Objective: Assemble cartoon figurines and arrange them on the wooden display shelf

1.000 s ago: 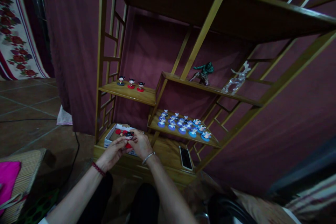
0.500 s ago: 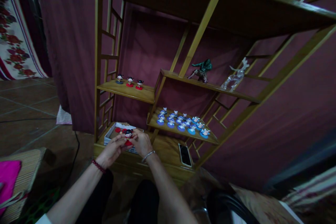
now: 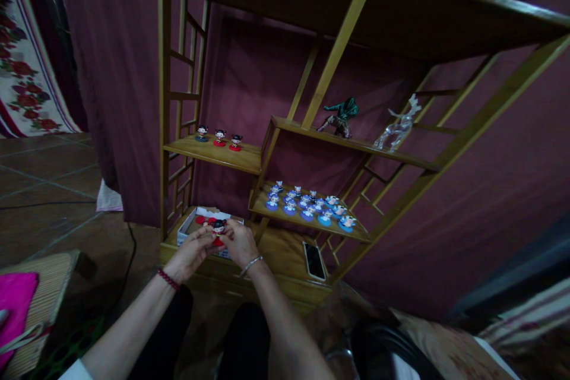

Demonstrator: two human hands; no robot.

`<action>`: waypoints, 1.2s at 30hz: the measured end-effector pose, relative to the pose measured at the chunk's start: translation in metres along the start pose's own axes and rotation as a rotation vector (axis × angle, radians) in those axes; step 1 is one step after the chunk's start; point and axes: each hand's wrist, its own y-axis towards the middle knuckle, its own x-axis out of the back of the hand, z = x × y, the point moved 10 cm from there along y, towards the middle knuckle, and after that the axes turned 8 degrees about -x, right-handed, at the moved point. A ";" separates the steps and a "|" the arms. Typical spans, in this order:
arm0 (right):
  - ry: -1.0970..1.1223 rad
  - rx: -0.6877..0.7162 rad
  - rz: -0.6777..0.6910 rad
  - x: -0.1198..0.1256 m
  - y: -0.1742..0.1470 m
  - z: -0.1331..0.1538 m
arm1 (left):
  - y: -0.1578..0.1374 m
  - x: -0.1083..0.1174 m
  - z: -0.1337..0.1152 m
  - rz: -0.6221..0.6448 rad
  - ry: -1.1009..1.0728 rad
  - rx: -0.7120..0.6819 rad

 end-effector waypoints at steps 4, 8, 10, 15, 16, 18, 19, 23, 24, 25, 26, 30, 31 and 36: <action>0.012 -0.014 -0.009 -0.001 -0.002 -0.004 | 0.001 0.001 0.002 0.010 0.017 -0.008; 0.028 -0.034 -0.004 -0.003 -0.005 -0.007 | 0.001 0.004 0.006 0.005 0.033 -0.003; 0.048 -0.041 0.011 -0.005 -0.006 -0.008 | 0.000 0.004 0.008 0.013 0.042 0.008; 0.087 -0.055 0.029 -0.006 -0.007 -0.010 | -0.001 0.005 0.007 -0.013 0.073 0.022; 0.091 -0.058 0.029 -0.006 -0.007 -0.010 | 0.000 0.005 0.006 -0.016 0.078 0.023; 0.094 -0.062 0.029 -0.007 -0.007 -0.010 | 0.000 0.004 0.005 -0.014 0.085 0.027; 0.095 -0.065 0.028 -0.007 -0.007 -0.011 | 0.000 0.004 0.005 -0.012 0.084 0.028; 0.111 -0.077 0.019 -0.006 -0.006 -0.010 | 0.000 0.004 0.005 0.011 0.062 0.029; 0.117 -0.078 0.014 -0.005 -0.006 -0.010 | 0.000 0.003 0.005 0.022 0.057 0.028; 0.124 -0.080 0.011 -0.005 -0.006 -0.010 | 0.000 0.002 0.005 0.034 0.055 0.029; 0.130 -0.084 0.008 -0.005 -0.005 -0.011 | 0.000 0.001 0.004 0.045 0.056 0.032; 0.119 -0.082 0.001 -0.004 -0.002 -0.014 | -0.003 -0.006 0.001 0.093 0.073 0.046; 0.110 -0.079 -0.002 -0.004 -0.001 -0.015 | -0.004 -0.008 -0.001 0.111 0.077 0.047; 0.090 -0.071 -0.016 -0.003 0.001 -0.019 | -0.004 -0.016 -0.003 0.184 0.093 0.042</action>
